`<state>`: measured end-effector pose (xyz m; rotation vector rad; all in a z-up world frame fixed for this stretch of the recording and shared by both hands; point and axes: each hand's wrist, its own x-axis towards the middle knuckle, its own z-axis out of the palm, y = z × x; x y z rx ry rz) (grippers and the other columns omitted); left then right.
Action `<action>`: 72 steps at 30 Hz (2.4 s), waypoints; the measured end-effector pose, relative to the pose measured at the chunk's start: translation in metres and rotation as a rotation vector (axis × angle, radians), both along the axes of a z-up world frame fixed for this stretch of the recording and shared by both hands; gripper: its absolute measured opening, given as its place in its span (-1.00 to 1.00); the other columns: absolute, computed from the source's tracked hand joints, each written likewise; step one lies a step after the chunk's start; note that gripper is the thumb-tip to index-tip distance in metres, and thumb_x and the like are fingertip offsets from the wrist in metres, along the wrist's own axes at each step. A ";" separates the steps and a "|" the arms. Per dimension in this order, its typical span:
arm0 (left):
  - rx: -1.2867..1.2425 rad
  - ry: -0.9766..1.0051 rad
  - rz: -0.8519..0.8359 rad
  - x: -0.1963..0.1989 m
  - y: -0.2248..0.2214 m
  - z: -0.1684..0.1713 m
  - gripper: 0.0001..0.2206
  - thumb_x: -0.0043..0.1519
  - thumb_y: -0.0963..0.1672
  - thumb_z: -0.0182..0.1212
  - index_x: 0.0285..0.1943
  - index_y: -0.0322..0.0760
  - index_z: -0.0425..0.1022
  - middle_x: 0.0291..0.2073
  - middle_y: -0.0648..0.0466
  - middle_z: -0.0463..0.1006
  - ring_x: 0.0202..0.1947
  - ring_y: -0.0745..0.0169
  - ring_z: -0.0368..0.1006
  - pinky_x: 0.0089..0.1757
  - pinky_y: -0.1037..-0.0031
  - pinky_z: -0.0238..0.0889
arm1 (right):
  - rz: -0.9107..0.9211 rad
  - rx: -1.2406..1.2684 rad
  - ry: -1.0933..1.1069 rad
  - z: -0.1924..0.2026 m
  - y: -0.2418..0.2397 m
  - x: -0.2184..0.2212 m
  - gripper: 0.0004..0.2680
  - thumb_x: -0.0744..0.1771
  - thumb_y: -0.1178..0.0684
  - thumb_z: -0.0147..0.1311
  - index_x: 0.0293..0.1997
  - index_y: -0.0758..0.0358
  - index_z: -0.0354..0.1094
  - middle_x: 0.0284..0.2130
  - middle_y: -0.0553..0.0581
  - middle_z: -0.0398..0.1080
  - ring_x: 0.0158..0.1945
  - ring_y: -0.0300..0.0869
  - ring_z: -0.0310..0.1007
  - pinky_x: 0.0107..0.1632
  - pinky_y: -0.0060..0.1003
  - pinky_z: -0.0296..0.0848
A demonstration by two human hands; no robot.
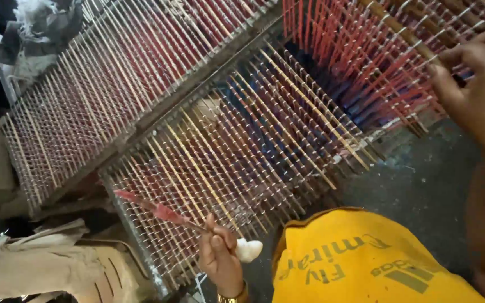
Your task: Dipping bundles of incense wicks attached to wooden frames into a vat of dark liquid.
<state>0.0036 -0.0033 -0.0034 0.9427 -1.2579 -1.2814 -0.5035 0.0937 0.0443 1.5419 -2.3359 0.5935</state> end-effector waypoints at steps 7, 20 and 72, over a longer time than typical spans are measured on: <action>-0.042 -0.077 0.007 0.000 -0.025 0.011 -0.58 0.47 -0.08 -0.07 0.46 -0.38 0.26 -0.52 0.18 0.27 -0.58 0.44 0.11 -0.51 0.57 0.07 | -0.013 0.025 -0.056 -0.031 -0.011 -0.022 -0.88 0.60 0.19 0.35 0.13 0.50 0.57 -0.01 0.34 0.31 0.14 0.10 0.35 0.17 -0.01 0.31; -0.005 -0.128 0.005 0.009 -0.024 -0.005 -0.60 0.46 -0.10 -0.06 0.45 -0.37 0.28 -0.52 0.17 0.28 -0.60 0.43 0.10 -0.52 0.55 0.06 | -0.340 0.691 0.412 -0.107 -0.030 0.012 -0.62 0.54 -0.52 -0.33 0.21 -0.39 0.48 0.09 -0.18 0.54 0.23 -0.18 0.43 0.23 -0.17 0.26; 0.187 -0.273 -0.034 -0.027 -0.007 -0.014 -0.54 0.42 -0.10 -0.08 0.44 -0.53 0.24 -0.60 0.15 0.23 -0.67 0.42 0.08 -0.59 0.53 0.02 | -0.373 0.492 -0.161 -0.229 0.015 -0.034 -0.70 0.39 -0.07 0.14 0.31 -0.08 0.46 0.00 0.06 0.58 0.00 0.18 0.46 0.03 -0.02 0.41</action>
